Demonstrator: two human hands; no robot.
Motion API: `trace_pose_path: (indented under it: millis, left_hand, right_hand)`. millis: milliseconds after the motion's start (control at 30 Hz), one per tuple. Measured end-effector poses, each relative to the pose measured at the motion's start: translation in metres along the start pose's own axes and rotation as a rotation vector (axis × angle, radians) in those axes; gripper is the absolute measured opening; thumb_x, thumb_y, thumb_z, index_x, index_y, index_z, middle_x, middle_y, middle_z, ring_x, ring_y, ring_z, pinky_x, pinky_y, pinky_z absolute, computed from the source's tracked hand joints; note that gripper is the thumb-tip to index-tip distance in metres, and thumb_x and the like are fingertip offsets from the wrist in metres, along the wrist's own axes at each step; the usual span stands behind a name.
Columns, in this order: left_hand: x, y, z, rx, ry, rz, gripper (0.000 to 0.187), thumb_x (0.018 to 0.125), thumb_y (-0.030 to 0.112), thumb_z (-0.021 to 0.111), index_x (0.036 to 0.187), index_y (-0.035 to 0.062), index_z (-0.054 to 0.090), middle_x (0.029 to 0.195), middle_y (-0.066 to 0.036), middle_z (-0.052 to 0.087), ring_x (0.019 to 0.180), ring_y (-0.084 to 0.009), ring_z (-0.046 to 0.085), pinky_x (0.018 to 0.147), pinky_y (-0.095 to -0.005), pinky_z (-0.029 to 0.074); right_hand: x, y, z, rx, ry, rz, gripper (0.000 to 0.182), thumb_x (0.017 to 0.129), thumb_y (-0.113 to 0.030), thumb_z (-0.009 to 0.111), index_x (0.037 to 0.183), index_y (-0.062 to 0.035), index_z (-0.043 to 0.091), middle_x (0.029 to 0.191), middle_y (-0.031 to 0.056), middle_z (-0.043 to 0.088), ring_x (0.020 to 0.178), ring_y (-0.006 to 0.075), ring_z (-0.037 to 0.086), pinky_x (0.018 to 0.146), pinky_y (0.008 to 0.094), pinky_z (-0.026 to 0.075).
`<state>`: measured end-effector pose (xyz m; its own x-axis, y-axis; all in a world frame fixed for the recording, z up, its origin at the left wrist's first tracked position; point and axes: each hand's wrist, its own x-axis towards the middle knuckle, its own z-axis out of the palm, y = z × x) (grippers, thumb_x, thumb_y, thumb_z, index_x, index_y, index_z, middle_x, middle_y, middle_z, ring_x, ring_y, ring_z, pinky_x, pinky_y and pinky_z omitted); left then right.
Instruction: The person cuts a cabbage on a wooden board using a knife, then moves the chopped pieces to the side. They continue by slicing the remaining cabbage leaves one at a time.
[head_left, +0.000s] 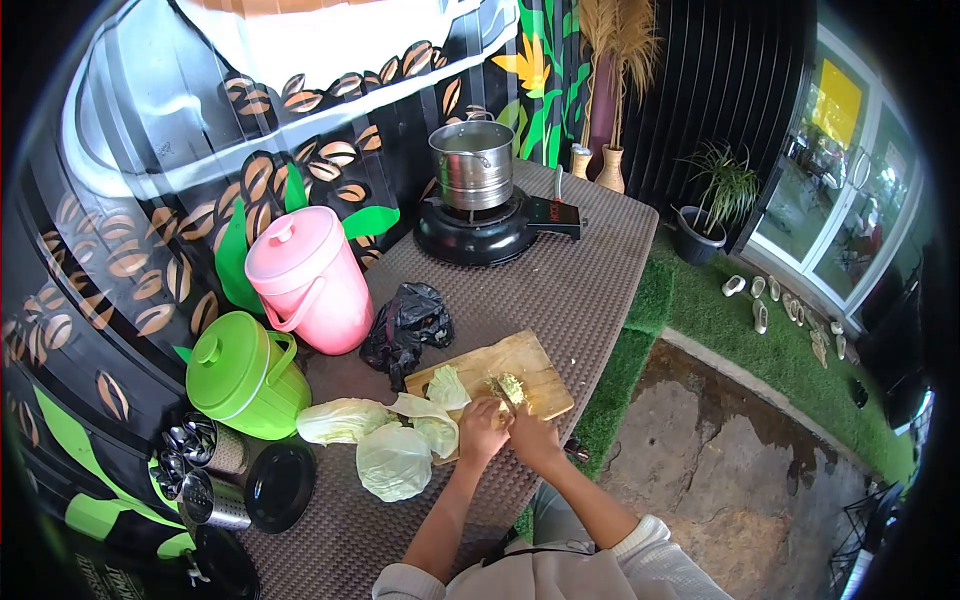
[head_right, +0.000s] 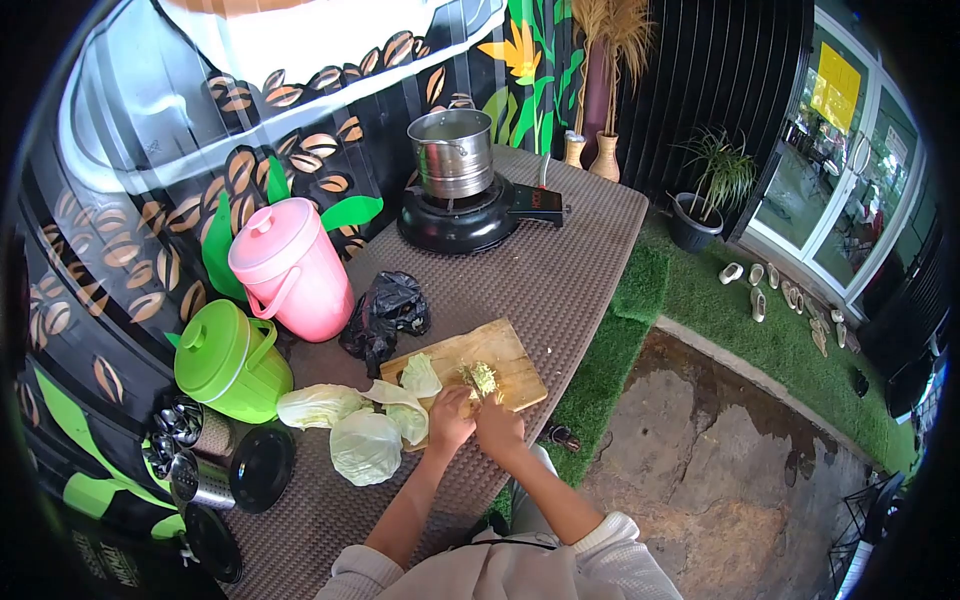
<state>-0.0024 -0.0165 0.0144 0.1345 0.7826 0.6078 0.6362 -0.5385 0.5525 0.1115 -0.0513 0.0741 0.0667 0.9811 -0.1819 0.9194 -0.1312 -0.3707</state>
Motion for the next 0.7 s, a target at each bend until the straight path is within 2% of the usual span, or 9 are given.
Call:
trace_pose_path:
  millis: [67, 200, 333, 433, 533, 633, 700]
  left_hand:
    - [0.003, 0.011, -0.007, 0.020, 0.016, -0.022, 0.015, 0.076, 0.001, 0.063, 0.090, -0.0018, 0.069, 0.093, -0.014, 0.068, 0.096, -0.0294, 0.062, 0.083, -0.0372, 0.051]
    - [0.001, -0.004, -0.001, -0.080, -0.003, -0.065, 0.014, 0.077, 0.001, 0.064, 0.089, -0.0026, 0.069, 0.093, -0.014, 0.068, 0.096, -0.0298, 0.062, 0.085, -0.0375, 0.050]
    - [0.004, -0.005, -0.002, -0.103, 0.001, -0.049, 0.013, 0.078, 0.003, 0.063, 0.088, -0.0010, 0.070, 0.095, -0.013, 0.068, 0.094, -0.0290, 0.061, 0.087, -0.0372, 0.049]
    - [0.003, -0.009, 0.000, -0.108, 0.024, -0.050, 0.012, 0.078, 0.002, 0.064, 0.088, 0.0011, 0.071, 0.092, -0.011, 0.068, 0.091, -0.0282, 0.061, 0.084, -0.0374, 0.049]
    - [0.000, -0.013, 0.002, -0.123, 0.020, -0.096, 0.011, 0.078, 0.002, 0.066, 0.087, 0.0018, 0.072, 0.088, -0.010, 0.069, 0.089, -0.0276, 0.061, 0.080, -0.0371, 0.050]
    - [-0.002, -0.014, 0.003, -0.149, 0.016, -0.155, 0.010, 0.078, 0.002, 0.065, 0.086, 0.0013, 0.071, 0.087, -0.011, 0.069, 0.088, -0.0280, 0.061, 0.080, -0.0372, 0.049]
    - [-0.002, -0.014, 0.003, -0.166, 0.015, -0.194, 0.010, 0.078, 0.002, 0.064, 0.085, 0.0008, 0.071, 0.087, -0.012, 0.068, 0.088, -0.0285, 0.061, 0.081, -0.0375, 0.048]
  right_hand:
    - [-0.007, 0.002, 0.015, 0.009, 0.019, 0.008, 0.030, 0.092, -0.025, 0.052, 0.107, -0.0008, 0.045, 0.081, 0.0206, 0.068, 0.077, 0.0361, 0.069, 0.065, 0.0445, 0.056]
    - [-0.017, 0.004, 0.027, 0.047, 0.053, 0.024, 0.023, 0.091, -0.021, 0.052, 0.103, -0.0036, 0.042, 0.075, 0.0197, 0.068, 0.073, 0.0366, 0.069, 0.062, 0.0455, 0.056]
    - [0.005, 0.008, 0.037, 0.078, 0.038, 0.037, 0.023, 0.092, -0.021, 0.050, 0.104, -0.0028, 0.043, 0.079, 0.0211, 0.067, 0.075, 0.0402, 0.068, 0.066, 0.0487, 0.055]
    - [0.021, 0.008, 0.033, 0.063, 0.098, -0.053, 0.023, 0.091, -0.019, 0.050, 0.105, -0.0020, 0.043, 0.079, 0.0215, 0.067, 0.076, 0.0406, 0.067, 0.066, 0.0493, 0.055]
    - [0.009, 0.004, 0.006, 0.064, 0.037, -0.088, 0.021, 0.092, -0.019, 0.049, 0.103, -0.0019, 0.043, 0.080, 0.0221, 0.067, 0.077, 0.0406, 0.067, 0.067, 0.0496, 0.055]
    - [-0.008, 0.004, 0.011, 0.068, 0.002, -0.064, 0.021, 0.093, -0.020, 0.048, 0.102, -0.0021, 0.043, 0.081, 0.0230, 0.067, 0.077, 0.0408, 0.067, 0.067, 0.0498, 0.055]
    - [-0.015, 0.000, 0.026, 0.093, 0.019, 0.064, 0.022, 0.092, -0.021, 0.049, 0.103, -0.0021, 0.042, 0.081, 0.0233, 0.067, 0.077, 0.0410, 0.067, 0.066, 0.0498, 0.055]
